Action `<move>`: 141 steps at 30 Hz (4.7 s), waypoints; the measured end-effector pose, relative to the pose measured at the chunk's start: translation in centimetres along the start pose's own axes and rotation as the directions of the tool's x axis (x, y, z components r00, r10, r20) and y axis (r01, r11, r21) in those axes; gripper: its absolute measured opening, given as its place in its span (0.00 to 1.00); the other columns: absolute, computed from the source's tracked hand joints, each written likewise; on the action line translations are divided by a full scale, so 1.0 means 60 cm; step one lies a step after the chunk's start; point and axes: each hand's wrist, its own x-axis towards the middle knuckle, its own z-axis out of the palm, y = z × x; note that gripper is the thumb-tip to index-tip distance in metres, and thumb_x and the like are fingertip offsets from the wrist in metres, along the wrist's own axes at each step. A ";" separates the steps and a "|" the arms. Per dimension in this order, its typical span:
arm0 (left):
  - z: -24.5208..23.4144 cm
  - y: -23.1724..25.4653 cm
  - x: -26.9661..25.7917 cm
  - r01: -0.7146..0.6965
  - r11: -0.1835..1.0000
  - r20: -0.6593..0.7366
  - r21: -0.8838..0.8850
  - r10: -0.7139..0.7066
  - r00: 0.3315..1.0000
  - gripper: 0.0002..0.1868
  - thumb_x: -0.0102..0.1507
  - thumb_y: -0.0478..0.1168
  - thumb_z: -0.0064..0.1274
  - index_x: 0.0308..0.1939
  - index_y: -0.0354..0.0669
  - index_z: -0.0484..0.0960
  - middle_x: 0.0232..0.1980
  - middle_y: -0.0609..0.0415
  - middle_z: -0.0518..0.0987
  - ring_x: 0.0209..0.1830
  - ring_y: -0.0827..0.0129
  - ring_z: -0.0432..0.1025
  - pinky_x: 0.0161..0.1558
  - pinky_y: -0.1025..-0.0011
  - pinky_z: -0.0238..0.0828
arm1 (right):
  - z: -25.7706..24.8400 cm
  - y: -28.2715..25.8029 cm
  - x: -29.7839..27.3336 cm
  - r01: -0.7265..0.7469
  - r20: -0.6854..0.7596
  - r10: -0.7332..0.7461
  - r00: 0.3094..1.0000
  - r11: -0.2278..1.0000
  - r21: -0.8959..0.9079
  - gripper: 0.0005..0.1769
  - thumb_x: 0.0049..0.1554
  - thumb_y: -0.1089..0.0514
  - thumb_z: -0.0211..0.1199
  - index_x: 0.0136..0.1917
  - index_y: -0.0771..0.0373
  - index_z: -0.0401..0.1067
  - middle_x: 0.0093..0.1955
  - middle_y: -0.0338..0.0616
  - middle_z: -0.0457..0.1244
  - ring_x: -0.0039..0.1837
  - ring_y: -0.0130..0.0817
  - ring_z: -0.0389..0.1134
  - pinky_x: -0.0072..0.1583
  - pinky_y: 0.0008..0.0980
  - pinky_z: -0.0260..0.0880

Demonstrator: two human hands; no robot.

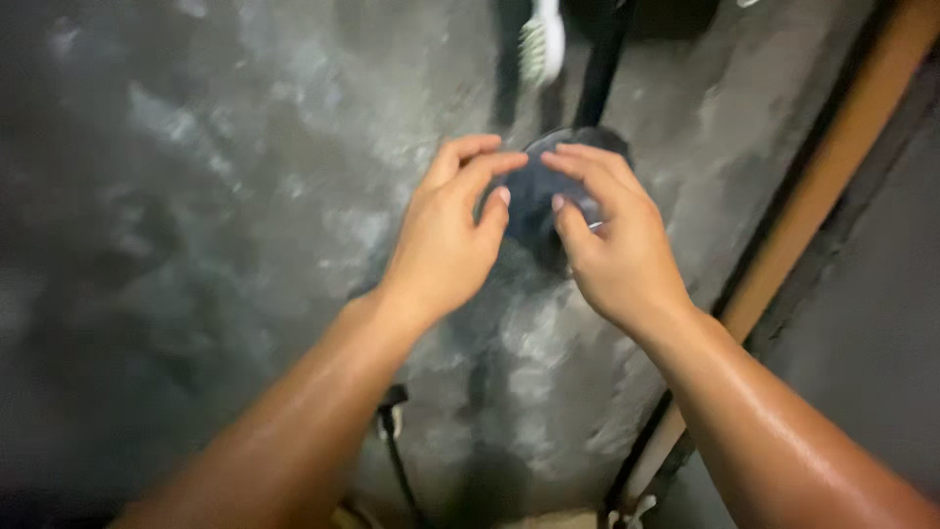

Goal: The person organizes small sachets and a shampoo box on a wall-mounted corner shelf, then wipes a multi-tiered plastic rack with a purple sponge. The person places items one by one onto the shelf and cleans the rack surfaces.

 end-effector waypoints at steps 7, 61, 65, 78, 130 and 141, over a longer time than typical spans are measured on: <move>-0.094 0.050 -0.099 0.300 0.954 0.070 0.018 -0.300 0.951 0.15 0.67 0.34 0.49 0.57 0.45 0.82 0.64 0.48 0.75 0.49 0.59 0.76 0.47 0.68 0.74 | 0.065 -0.048 -0.067 0.087 0.083 -0.086 0.993 0.996 0.002 0.16 0.62 0.65 0.59 0.63 0.63 0.74 0.70 0.49 0.63 0.72 0.42 0.65 0.69 0.36 0.64; -0.795 0.131 -0.489 0.860 0.463 -0.356 0.214 -0.783 0.510 0.12 0.65 0.36 0.48 0.49 0.41 0.85 0.42 0.51 0.87 0.41 0.67 0.82 0.41 0.73 0.75 | 0.629 -0.581 -0.237 -0.221 0.674 -0.236 0.700 0.826 0.519 0.16 0.59 0.61 0.58 0.60 0.60 0.76 0.65 0.39 0.66 0.61 0.30 0.71 0.50 0.29 0.74; -0.792 0.105 -0.482 0.892 0.427 -0.297 0.146 -0.841 0.452 0.14 0.65 0.38 0.47 0.50 0.42 0.84 0.43 0.52 0.87 0.42 0.68 0.82 0.43 0.71 0.75 | 0.609 -0.564 -0.237 -0.273 0.714 -0.122 0.690 0.870 0.412 0.18 0.57 0.63 0.57 0.60 0.57 0.77 0.67 0.37 0.65 0.59 0.31 0.71 0.48 0.31 0.73; -0.785 0.057 -0.476 0.799 0.585 0.197 0.136 -0.807 0.557 0.14 0.65 0.40 0.47 0.51 0.45 0.85 0.46 0.53 0.87 0.45 0.66 0.83 0.46 0.71 0.76 | 0.538 -0.584 -0.328 -0.365 0.466 0.257 0.846 0.918 0.156 0.19 0.57 0.65 0.58 0.61 0.59 0.76 0.66 0.41 0.66 0.64 0.34 0.70 0.57 0.32 0.71; -0.310 0.809 -0.545 0.554 0.498 0.714 -0.668 0.638 0.288 0.14 0.64 0.36 0.47 0.50 0.45 0.84 0.51 0.54 0.81 0.44 0.64 0.78 0.47 0.70 0.73 | -0.115 -1.049 -0.928 -0.982 -0.877 0.455 0.156 0.170 -0.087 0.18 0.57 0.64 0.56 0.59 0.61 0.76 0.66 0.39 0.65 0.64 0.31 0.69 0.53 0.30 0.75; -0.136 0.835 -0.519 0.524 0.388 0.554 -0.758 0.808 0.202 0.14 0.63 0.37 0.49 0.51 0.45 0.84 0.52 0.53 0.81 0.48 0.61 0.78 0.51 0.68 0.74 | -0.170 -0.965 -0.963 -0.995 -0.974 0.210 0.088 0.053 -0.079 0.17 0.57 0.60 0.57 0.60 0.62 0.75 0.63 0.43 0.67 0.64 0.34 0.69 0.58 0.34 0.71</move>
